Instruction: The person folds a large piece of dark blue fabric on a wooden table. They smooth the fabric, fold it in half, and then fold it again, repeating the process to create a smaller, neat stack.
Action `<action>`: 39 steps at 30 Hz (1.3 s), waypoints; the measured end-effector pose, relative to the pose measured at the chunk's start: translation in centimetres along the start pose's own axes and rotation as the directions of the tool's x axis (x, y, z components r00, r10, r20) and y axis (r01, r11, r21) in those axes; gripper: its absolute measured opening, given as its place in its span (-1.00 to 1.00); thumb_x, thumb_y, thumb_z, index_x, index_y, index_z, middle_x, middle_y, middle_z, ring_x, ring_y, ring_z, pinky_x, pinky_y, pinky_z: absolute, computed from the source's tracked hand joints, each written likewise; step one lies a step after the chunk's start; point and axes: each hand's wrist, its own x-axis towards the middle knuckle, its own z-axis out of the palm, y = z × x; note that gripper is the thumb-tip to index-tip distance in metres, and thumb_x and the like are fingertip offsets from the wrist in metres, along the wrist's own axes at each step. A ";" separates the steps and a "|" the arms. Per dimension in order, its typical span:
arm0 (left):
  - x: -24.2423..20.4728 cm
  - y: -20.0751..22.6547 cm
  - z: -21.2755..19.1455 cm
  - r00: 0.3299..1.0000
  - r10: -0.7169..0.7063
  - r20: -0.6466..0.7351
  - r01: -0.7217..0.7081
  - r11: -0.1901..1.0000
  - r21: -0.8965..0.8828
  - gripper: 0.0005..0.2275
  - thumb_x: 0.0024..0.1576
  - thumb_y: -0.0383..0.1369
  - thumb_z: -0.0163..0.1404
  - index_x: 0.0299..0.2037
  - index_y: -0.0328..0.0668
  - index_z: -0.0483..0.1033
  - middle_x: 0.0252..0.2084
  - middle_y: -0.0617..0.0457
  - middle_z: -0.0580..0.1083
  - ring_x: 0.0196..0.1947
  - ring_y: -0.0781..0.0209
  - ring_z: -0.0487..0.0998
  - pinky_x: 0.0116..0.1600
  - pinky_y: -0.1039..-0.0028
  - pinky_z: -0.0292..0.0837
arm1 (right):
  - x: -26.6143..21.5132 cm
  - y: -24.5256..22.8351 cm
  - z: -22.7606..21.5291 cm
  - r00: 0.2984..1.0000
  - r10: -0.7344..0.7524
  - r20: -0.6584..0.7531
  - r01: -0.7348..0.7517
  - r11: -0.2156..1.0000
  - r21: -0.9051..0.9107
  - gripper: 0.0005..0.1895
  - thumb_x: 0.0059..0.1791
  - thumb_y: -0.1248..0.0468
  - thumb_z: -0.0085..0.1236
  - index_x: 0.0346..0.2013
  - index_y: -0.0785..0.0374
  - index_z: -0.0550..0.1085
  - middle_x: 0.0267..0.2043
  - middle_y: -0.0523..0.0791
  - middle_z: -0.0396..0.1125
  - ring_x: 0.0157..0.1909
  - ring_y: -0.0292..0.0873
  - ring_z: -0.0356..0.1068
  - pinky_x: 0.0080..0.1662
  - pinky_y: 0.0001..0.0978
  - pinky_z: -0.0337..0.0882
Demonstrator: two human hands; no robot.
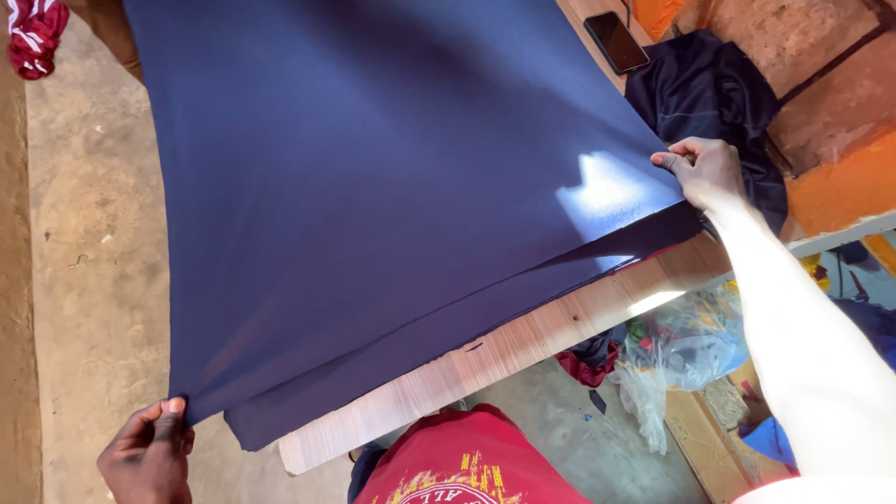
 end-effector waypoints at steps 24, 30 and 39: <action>-1.7 -2.3 0.8 0.985 -0.115 0.128 0.119 0.993 -0.023 -0.88 0.29 -0.41 0.18 -0.13 -0.32 0.55 -0.43 0.04 0.37 -0.53 0.27 0.27 -0.43 0.48 0.17 | -3.5 5.4 -0.3 0.995 0.081 -0.057 -0.081 0.997 0.000 -0.71 -0.02 -0.01 0.47 -0.21 0.10 0.68 -0.29 -0.12 0.52 -0.22 -0.24 0.45 -0.19 -0.36 0.30; -2.9 -0.7 1.0 0.982 -0.110 0.154 0.116 0.993 -0.027 -0.89 0.34 -0.43 0.11 -0.17 -0.32 0.50 -0.43 0.04 0.33 -0.53 0.24 0.23 -0.40 0.43 0.16 | -3.7 6.5 0.3 0.991 0.101 -0.088 -0.103 0.994 -0.025 -0.74 -0.01 -0.01 0.50 -0.21 0.05 0.68 -0.39 -0.16 0.47 -0.30 -0.24 0.39 -0.24 -0.33 0.27; -4.3 1.1 1.3 0.983 -0.125 0.132 0.125 0.992 0.005 -0.88 0.36 -0.44 0.10 -0.16 -0.35 0.47 -0.19 -0.04 0.48 -0.41 0.01 0.57 -0.19 0.33 0.62 | -5.2 5.6 -0.4 0.984 0.168 -0.061 -0.164 0.984 0.063 -0.77 0.00 0.03 0.49 -0.20 0.05 0.66 -0.47 -0.23 0.32 -0.66 -0.26 0.10 -0.50 -0.33 0.09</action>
